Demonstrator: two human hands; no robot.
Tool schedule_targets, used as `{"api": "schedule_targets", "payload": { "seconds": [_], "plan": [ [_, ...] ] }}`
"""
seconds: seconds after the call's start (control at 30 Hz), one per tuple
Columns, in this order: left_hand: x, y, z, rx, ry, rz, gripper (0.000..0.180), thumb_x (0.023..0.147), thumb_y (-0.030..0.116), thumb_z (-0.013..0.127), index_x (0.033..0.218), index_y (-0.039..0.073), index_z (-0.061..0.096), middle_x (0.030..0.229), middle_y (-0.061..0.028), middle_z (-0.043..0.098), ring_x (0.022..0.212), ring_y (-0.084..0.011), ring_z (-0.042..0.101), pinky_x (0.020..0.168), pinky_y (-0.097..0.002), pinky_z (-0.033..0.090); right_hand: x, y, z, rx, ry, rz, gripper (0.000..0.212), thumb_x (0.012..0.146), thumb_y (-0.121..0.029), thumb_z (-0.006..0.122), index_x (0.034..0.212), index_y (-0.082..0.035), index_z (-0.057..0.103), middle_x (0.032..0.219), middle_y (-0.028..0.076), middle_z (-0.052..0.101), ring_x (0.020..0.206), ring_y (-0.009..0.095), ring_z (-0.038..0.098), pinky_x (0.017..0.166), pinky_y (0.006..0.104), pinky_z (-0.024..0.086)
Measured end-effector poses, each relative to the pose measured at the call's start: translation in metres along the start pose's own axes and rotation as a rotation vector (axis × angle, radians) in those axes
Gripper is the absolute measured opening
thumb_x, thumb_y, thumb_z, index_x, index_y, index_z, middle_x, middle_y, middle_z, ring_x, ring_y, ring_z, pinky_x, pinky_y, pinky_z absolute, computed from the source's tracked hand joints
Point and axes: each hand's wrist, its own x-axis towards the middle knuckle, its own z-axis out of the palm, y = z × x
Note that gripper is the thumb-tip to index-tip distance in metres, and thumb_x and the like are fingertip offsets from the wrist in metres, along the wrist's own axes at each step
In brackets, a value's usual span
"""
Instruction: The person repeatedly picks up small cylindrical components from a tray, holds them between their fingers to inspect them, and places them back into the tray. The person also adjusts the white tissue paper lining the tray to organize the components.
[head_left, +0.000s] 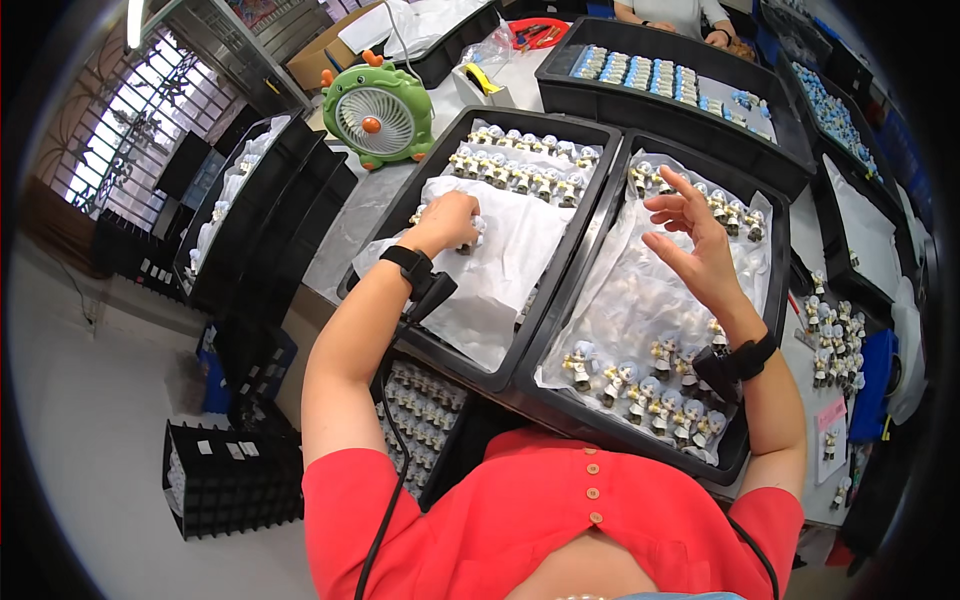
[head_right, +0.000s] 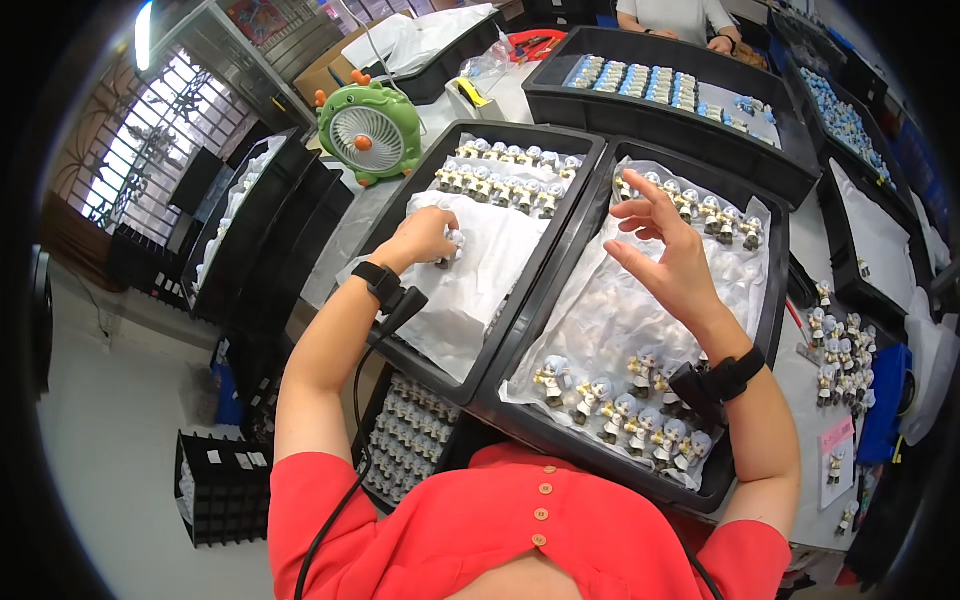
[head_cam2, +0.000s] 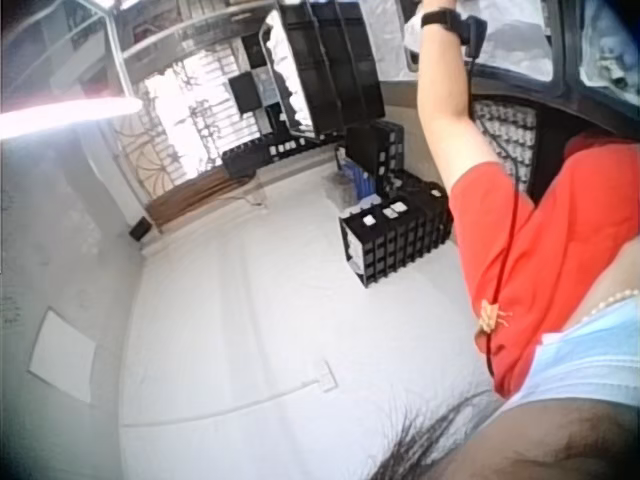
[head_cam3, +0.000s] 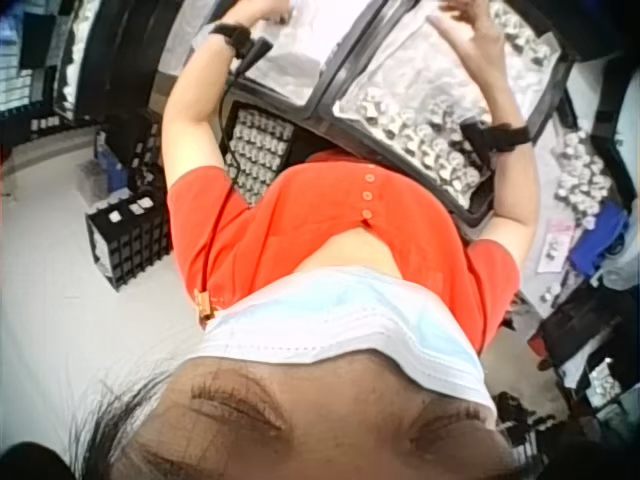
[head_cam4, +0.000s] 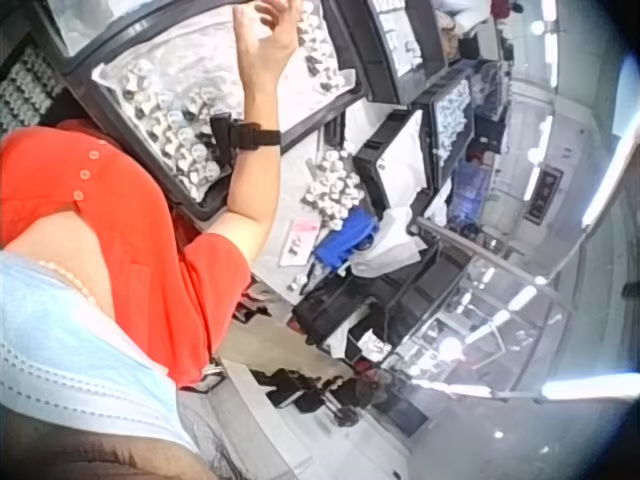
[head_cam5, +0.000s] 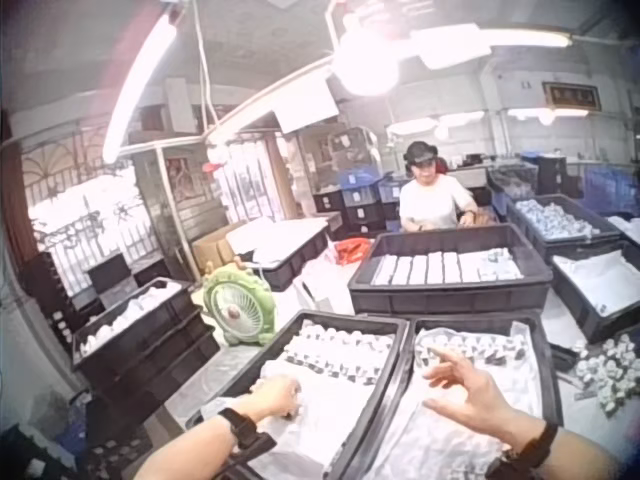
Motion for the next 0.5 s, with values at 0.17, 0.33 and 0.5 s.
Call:
{"api": "schedule_targets", "payload": {
  "seconds": [0.17,0.33,0.5],
  "plan": [
    [0.006,-0.007,0.022,0.041,0.042,0.040,0.031,0.066,0.013,0.067,0.096,0.006,0.066,0.097,-0.0204,0.062,0.093,-0.0348,0.060,0.084,-0.0395,0.048,0.000,0.004,-0.001,0.001,0.005,0.015,0.065,0.077,-0.010,0.070,0.136,-0.014,0.042,0.101,0.006,0.065,0.089,0.015,0.062,0.080,0.0281,0.048],
    [0.001,-0.003,0.026,0.015,0.093,0.053,0.033,0.065,0.012,0.069,0.097,0.004,0.065,0.094,-0.0201,0.062,0.093,-0.0359,0.059,0.083,-0.0406,0.048,0.000,0.010,-0.005,-0.067,-0.167,0.120,0.051,0.078,-0.012,0.069,0.125,-0.009,0.050,0.093,0.007,0.066,0.082,0.016,0.062,0.074,0.0282,0.049],
    [-0.005,0.003,0.024,0.056,-0.016,0.045,0.042,0.066,0.012,0.070,0.107,0.007,0.060,0.106,-0.0196,0.057,0.096,-0.0376,0.059,0.084,-0.0442,0.049,-0.013,0.002,-0.013,-0.395,-0.631,0.280,0.035,0.071,-0.018,0.074,0.098,0.000,0.060,0.080,0.011,0.064,0.072,0.021,0.063,0.065,0.0309,0.050]
  ]
}}
